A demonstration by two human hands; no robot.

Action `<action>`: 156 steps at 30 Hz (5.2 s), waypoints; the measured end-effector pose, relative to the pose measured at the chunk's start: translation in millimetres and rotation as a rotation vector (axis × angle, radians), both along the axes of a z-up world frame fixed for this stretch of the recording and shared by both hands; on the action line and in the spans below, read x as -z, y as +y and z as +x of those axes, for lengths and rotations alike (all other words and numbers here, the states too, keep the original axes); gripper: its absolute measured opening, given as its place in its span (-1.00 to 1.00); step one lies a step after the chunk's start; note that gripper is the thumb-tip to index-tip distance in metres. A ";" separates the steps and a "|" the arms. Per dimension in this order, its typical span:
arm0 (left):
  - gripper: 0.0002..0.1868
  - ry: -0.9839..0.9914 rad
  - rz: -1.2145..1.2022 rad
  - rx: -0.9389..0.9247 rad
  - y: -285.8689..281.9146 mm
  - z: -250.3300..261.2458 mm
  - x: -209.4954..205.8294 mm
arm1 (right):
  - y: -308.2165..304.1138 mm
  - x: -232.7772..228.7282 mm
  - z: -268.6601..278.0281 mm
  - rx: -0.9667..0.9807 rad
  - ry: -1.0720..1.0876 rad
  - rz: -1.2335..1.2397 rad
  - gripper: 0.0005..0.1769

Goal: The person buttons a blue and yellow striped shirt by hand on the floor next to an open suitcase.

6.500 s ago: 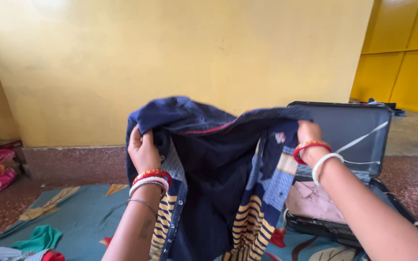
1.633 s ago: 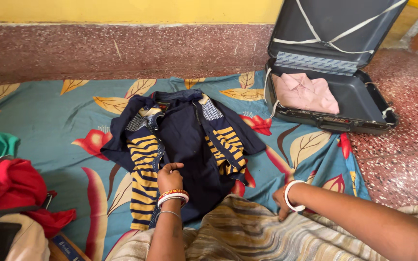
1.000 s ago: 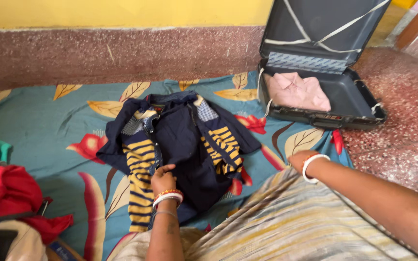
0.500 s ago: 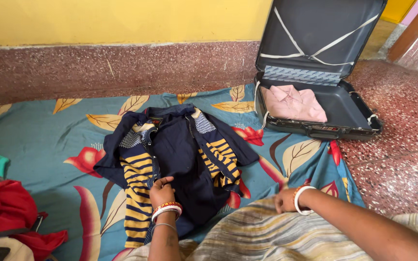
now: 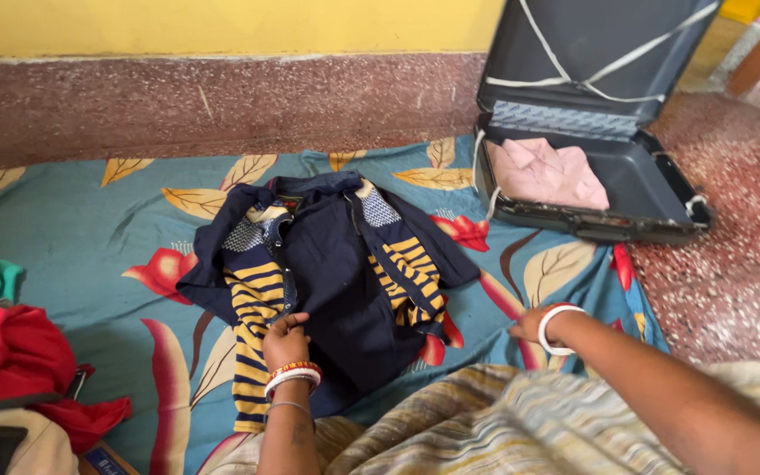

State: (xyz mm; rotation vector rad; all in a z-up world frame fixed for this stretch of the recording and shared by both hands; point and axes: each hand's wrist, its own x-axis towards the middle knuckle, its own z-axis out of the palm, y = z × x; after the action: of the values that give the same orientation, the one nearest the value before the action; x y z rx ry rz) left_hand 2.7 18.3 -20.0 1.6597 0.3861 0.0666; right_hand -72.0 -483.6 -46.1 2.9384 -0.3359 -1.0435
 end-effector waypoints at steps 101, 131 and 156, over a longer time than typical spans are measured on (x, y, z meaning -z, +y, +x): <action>-0.63 0.085 0.812 -0.013 -10.0 6.7 -94.3 | 146.4 -51.7 27.2 0.087 -0.358 0.039 -0.48; -0.37 0.235 0.270 -0.050 -23.3 43.7 101.9 | 138.0 -39.3 14.5 0.104 -0.429 0.093 -0.47; -0.83 -0.239 1.168 -0.018 -29.0 -33.5 -17.5 | 126.0 -41.9 9.7 0.137 -0.432 0.165 -0.53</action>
State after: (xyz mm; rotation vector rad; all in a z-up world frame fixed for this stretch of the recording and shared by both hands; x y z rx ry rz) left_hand -30.8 -10.7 -2.5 2.7527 0.1632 0.5885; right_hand -62.3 -357.6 -4.2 3.3171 -0.4792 -0.4479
